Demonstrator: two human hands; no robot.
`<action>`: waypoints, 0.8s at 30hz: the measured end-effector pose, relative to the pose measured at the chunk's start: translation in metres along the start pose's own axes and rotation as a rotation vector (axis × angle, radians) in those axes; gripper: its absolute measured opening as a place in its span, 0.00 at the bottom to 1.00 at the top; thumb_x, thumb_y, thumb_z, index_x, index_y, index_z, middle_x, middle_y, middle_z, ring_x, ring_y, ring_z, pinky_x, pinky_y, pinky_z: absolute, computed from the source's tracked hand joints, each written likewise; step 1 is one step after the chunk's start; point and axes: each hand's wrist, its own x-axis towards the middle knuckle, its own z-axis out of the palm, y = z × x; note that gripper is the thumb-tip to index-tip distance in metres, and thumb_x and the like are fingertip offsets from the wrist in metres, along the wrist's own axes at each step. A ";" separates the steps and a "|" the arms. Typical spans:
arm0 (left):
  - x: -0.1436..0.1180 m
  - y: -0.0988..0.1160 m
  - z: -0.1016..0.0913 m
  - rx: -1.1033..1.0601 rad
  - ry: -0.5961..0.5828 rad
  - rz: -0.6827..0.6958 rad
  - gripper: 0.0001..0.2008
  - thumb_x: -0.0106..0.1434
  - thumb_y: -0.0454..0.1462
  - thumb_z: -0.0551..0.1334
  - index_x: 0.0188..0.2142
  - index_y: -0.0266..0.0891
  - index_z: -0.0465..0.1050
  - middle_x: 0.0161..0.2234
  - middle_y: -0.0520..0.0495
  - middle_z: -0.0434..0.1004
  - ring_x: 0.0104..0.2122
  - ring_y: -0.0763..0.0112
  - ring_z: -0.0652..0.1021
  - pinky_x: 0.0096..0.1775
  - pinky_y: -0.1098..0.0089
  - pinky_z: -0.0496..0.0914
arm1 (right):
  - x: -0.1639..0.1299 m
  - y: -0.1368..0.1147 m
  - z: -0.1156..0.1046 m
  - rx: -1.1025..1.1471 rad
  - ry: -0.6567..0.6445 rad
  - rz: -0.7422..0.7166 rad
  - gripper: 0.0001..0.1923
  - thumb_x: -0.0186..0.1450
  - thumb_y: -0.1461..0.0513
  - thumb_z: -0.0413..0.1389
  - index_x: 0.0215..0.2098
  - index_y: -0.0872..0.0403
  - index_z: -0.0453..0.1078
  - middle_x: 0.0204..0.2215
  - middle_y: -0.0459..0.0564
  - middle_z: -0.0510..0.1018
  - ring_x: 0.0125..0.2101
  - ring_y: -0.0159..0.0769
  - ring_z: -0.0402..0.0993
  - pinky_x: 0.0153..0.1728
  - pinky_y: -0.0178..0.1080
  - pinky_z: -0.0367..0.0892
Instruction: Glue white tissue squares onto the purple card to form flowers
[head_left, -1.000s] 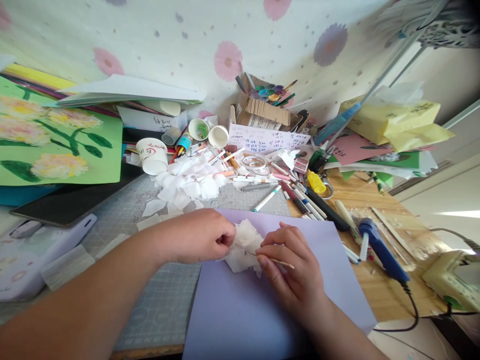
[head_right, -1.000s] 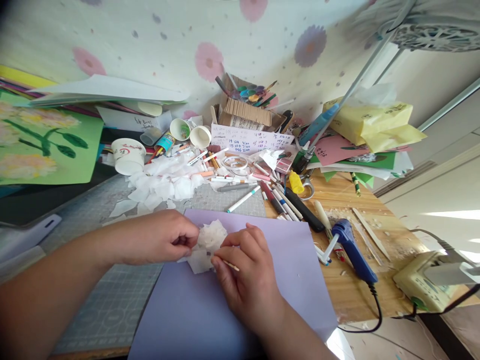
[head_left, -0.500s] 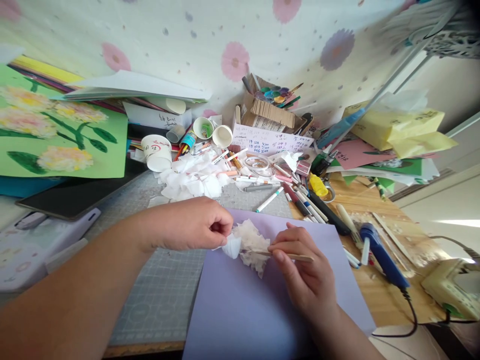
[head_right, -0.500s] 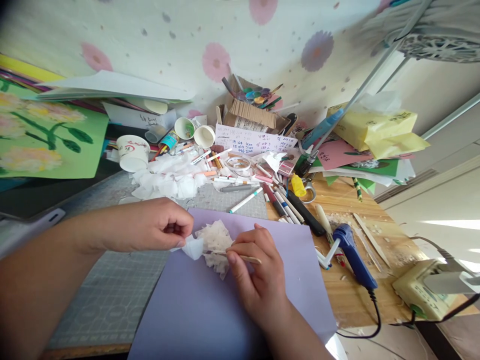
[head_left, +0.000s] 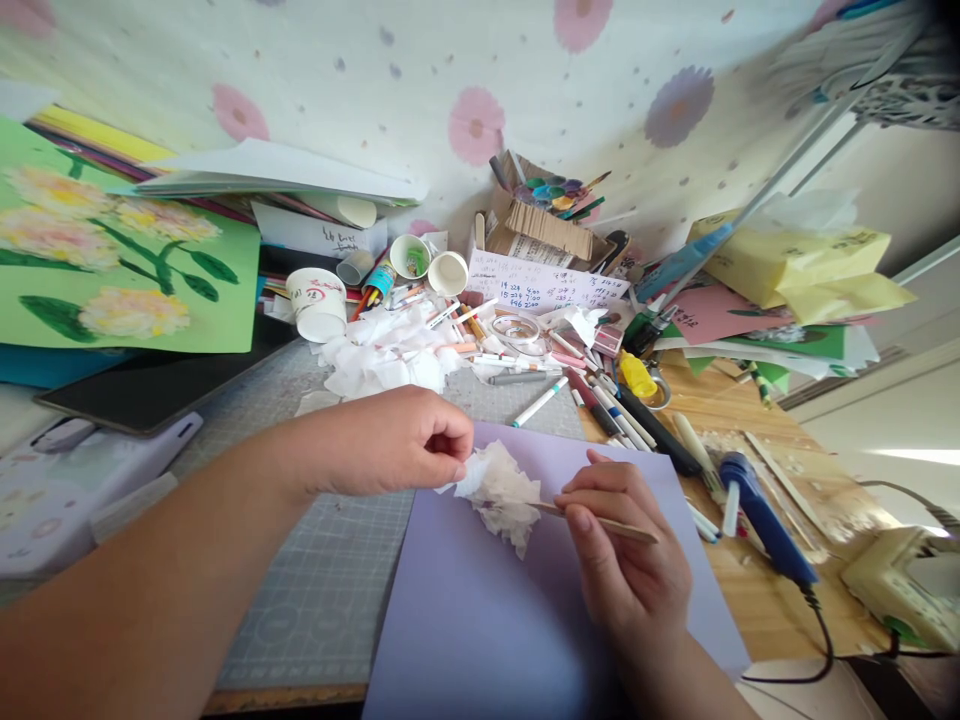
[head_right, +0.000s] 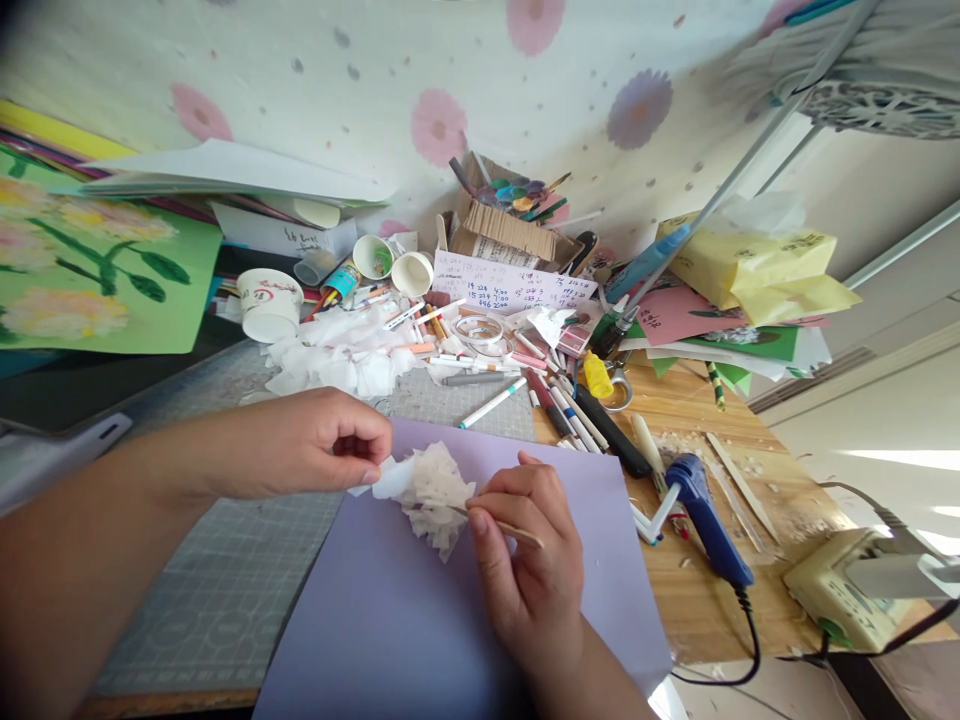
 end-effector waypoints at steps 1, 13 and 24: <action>0.000 0.000 0.000 0.004 0.001 0.002 0.05 0.54 0.35 0.56 0.25 0.39 0.69 0.21 0.57 0.65 0.22 0.77 0.64 0.24 0.77 0.56 | 0.002 -0.001 0.001 -0.007 -0.034 -0.010 0.10 0.62 0.70 0.52 0.36 0.52 0.70 0.30 0.48 0.72 0.35 0.38 0.70 0.49 0.53 0.61; 0.002 0.000 0.001 0.048 0.012 0.029 0.05 0.55 0.36 0.57 0.25 0.40 0.70 0.22 0.58 0.68 0.23 0.78 0.67 0.24 0.77 0.56 | 0.001 -0.002 0.003 0.021 -0.021 -0.052 0.10 0.62 0.71 0.51 0.38 0.54 0.70 0.32 0.49 0.72 0.35 0.37 0.70 0.50 0.53 0.59; 0.002 0.002 0.003 0.062 0.025 0.034 0.04 0.54 0.35 0.57 0.23 0.39 0.68 0.20 0.58 0.67 0.22 0.78 0.66 0.24 0.77 0.57 | 0.007 -0.002 0.008 0.011 -0.157 -0.044 0.08 0.63 0.72 0.52 0.34 0.54 0.69 0.29 0.47 0.75 0.34 0.35 0.70 0.49 0.50 0.58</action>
